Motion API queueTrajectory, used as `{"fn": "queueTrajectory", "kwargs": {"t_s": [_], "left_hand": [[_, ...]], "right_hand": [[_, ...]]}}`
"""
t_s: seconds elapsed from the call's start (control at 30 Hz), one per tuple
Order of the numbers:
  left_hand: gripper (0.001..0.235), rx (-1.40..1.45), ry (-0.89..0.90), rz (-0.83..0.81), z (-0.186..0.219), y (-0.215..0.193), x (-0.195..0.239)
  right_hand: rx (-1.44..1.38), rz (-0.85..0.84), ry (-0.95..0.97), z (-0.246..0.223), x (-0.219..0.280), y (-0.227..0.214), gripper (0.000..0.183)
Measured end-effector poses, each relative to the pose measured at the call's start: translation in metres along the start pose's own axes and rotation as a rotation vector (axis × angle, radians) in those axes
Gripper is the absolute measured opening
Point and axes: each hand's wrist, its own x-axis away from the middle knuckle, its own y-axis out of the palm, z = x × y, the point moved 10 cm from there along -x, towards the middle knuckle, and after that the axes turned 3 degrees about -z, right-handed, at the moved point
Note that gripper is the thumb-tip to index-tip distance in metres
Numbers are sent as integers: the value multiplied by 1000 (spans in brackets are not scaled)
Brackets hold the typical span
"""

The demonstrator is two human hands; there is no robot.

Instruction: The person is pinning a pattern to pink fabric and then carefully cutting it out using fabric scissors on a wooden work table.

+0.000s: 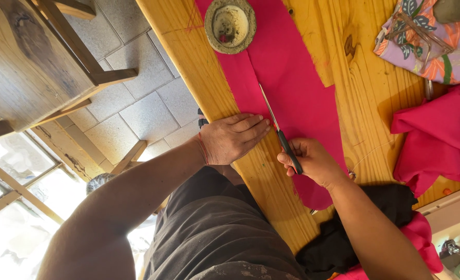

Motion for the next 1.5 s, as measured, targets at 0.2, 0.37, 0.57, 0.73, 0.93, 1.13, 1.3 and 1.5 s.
{"fn": "queueTrajectory", "kwargs": {"t_s": [0.2,0.37,0.57,0.73,0.93,1.13,1.3,1.5], "left_hand": [[42,35,11,-13,1,1,0],[42,59,-13,13,-2,-5,-3],[38,73,-33,83,-3,-15,-7],[37,85,-41,111,-4,-19,-9],[36,76,-43,134,-5,-20,-10],[36,95,-56,156,-6,-27,-14],[35,96,-71,159,-10,-59,-25],[39,90,-93,131,-9,-53,-24]], "right_hand": [[25,-28,8,-15,-3,5,27],[17,-21,-6,-23,-9,9,30],[-21,15,29,-28,-9,8,29],[-17,-16,21,-21,-18,9,31],[-16,-12,-1,-34,-25,13,31],[-9,15,23,-39,-24,12,31],[9,-17,17,-28,-32,10,33],[-13,13,19,-49,-31,14,33]]}}
